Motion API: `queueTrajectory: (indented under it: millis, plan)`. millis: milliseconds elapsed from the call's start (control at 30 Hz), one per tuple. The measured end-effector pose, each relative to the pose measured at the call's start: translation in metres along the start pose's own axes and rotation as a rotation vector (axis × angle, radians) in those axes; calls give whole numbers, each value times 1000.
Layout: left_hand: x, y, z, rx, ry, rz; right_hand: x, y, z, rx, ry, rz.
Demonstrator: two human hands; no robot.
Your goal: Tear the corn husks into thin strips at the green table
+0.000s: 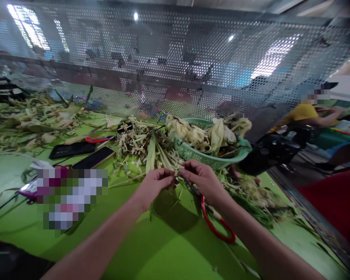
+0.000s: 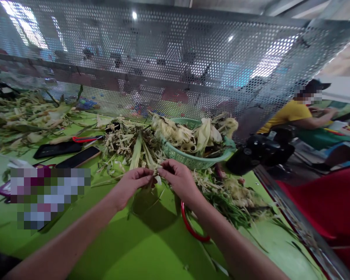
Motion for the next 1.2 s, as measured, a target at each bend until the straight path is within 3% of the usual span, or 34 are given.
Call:
queueTrajectory:
  millis: [333, 567, 733, 833, 1000, 1200]
  plan:
    - [1, 3, -2, 99, 50, 80, -5, 12, 5, 155, 34, 171]
    - [2, 9, -10, 27, 114, 69, -4, 5, 5, 136, 2, 129]
    - [3, 12, -14, -92, 162, 74, -8, 9, 20, 31, -116, 69]
    - [3, 10, -13, -142, 165, 55, -8, 12, 23, -17, -109, 15]
    - [6, 14, -12, -134, 143, 79, -9, 7, 21, -66, -93, -42]
    - [9, 34, -12, 5, 159, 186, -12, 3, 22, -160, -105, -127]
Point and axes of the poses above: each hand's wrist, its own x-axis towards the middle knuckle, its own z-axis out of the palm, y = z × x, the point moved 10 cm from there along x, towards the middle knuckle, and after that the axes turned 13 degrees about y, right-handed, at the moved point
